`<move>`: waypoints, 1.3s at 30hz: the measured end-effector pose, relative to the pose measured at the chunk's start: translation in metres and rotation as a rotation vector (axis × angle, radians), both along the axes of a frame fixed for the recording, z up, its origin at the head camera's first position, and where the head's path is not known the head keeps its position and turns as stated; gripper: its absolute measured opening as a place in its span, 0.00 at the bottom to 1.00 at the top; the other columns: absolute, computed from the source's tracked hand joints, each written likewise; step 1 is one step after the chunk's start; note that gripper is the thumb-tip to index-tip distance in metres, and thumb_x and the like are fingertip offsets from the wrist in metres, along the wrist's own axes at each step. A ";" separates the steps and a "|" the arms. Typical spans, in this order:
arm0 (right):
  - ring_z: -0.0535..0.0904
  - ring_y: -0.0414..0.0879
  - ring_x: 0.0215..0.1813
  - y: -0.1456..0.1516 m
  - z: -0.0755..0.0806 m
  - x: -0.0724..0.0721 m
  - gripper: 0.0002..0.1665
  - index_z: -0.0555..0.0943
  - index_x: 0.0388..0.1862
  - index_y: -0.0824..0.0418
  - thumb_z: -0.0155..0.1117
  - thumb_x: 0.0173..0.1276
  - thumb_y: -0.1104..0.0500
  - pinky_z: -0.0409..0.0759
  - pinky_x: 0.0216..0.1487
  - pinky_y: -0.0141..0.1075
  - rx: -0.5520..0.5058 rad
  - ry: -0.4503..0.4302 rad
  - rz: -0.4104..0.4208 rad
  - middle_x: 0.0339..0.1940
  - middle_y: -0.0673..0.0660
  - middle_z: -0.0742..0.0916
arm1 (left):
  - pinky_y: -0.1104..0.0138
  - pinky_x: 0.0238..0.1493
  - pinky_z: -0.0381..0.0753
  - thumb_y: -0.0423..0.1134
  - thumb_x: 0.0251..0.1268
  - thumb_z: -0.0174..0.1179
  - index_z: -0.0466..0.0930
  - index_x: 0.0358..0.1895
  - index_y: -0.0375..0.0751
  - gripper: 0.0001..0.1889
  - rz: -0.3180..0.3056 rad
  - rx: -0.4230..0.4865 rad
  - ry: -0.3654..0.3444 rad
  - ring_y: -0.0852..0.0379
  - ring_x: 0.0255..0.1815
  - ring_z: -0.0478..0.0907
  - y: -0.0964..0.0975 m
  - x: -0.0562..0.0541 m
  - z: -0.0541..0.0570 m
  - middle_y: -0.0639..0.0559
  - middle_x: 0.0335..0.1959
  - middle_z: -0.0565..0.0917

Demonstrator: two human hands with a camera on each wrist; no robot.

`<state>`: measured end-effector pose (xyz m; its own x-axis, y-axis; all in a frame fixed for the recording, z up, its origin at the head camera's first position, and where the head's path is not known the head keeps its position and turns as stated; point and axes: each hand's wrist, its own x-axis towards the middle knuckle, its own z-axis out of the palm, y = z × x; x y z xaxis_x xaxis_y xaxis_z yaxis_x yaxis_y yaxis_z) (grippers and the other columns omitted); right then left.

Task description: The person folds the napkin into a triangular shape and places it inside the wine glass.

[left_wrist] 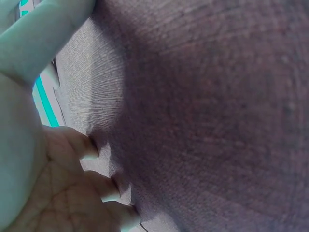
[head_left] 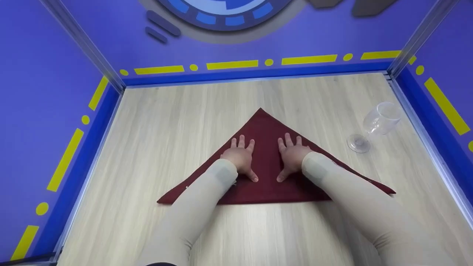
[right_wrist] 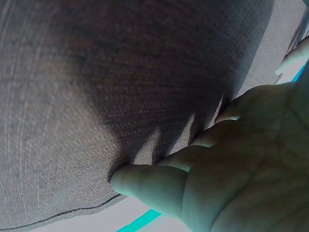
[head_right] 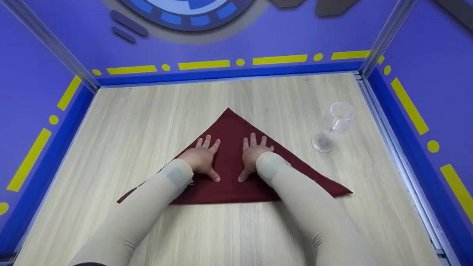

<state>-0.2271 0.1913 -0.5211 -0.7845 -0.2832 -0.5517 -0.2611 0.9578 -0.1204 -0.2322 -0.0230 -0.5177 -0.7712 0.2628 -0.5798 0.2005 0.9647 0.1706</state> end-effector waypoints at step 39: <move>0.39 0.88 0.80 0.012 -0.002 0.022 0.83 0.38 0.88 0.63 0.78 0.55 0.27 0.60 0.70 0.80 -0.060 -0.032 -0.104 0.86 0.75 0.40 | 0.32 0.69 0.72 0.68 0.46 0.79 0.34 0.86 0.74 0.70 0.076 0.015 -0.039 0.23 0.85 0.24 -0.024 0.022 -0.002 0.51 0.89 0.26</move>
